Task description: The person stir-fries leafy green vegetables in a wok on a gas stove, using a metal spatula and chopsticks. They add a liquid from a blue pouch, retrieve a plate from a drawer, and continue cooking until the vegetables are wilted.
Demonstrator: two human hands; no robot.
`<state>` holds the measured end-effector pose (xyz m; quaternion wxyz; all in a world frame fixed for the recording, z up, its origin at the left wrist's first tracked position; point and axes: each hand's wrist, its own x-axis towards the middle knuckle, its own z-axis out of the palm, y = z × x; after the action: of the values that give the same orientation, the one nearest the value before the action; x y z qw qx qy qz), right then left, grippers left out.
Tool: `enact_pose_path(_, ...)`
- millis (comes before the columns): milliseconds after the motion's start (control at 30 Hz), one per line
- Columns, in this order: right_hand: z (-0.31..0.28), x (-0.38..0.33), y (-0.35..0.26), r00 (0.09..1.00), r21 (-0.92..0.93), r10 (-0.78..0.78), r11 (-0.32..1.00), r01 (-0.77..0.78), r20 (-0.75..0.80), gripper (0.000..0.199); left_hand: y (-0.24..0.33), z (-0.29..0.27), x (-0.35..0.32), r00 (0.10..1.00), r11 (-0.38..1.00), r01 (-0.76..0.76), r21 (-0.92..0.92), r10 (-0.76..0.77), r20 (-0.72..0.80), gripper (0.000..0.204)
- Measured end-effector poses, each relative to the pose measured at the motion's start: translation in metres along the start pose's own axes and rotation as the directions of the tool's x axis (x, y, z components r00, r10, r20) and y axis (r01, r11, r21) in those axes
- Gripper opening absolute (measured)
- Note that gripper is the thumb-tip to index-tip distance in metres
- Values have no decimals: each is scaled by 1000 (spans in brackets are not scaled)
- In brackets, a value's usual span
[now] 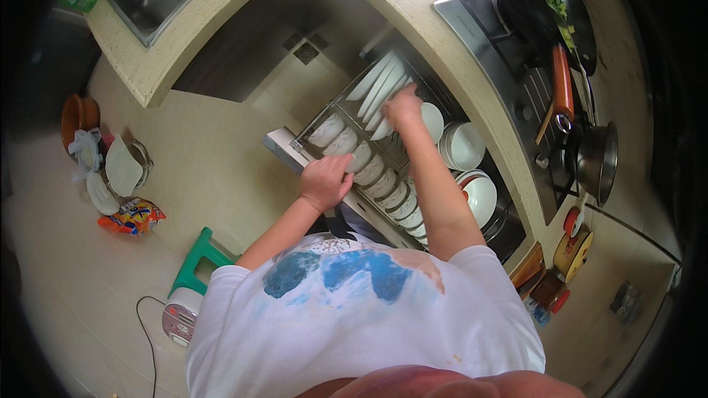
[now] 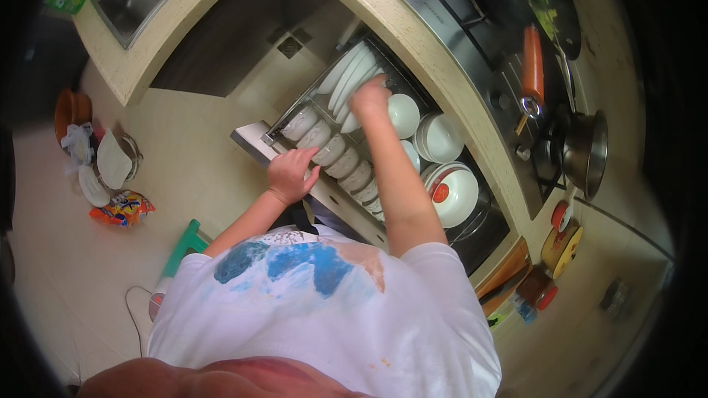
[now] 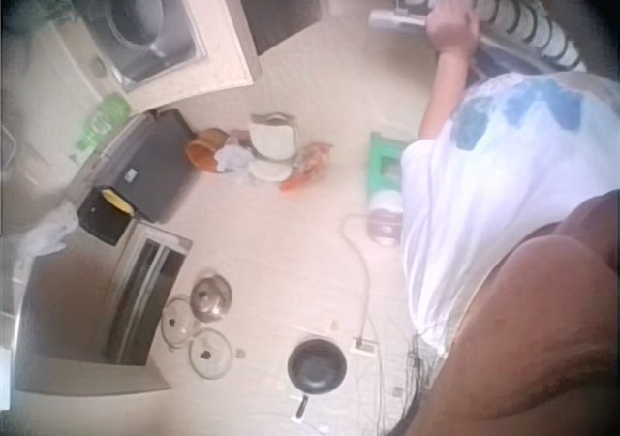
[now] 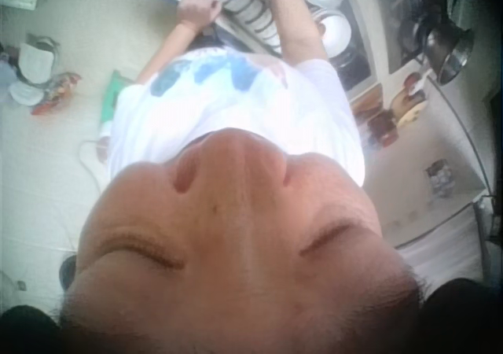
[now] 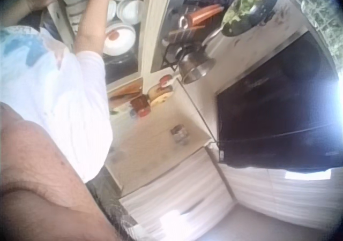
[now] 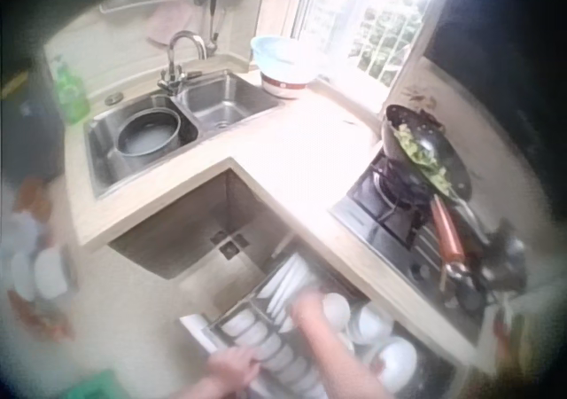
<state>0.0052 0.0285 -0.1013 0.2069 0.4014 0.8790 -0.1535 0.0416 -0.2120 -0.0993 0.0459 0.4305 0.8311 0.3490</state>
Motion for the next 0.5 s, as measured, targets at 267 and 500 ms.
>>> enact_pose_path(267, -3, -35, 14, 985, 363, 108, 930, -53, -135, 80, 1, 2, -1, 999, 999, -29, 34, 28, 21, 36)
enact_pose_path(500, 15, -47, 53, 951, 500, 203, 864, -62, -233, 71, 1, 2, -1, 999, 997, -21, 77, 18, 44, 34)
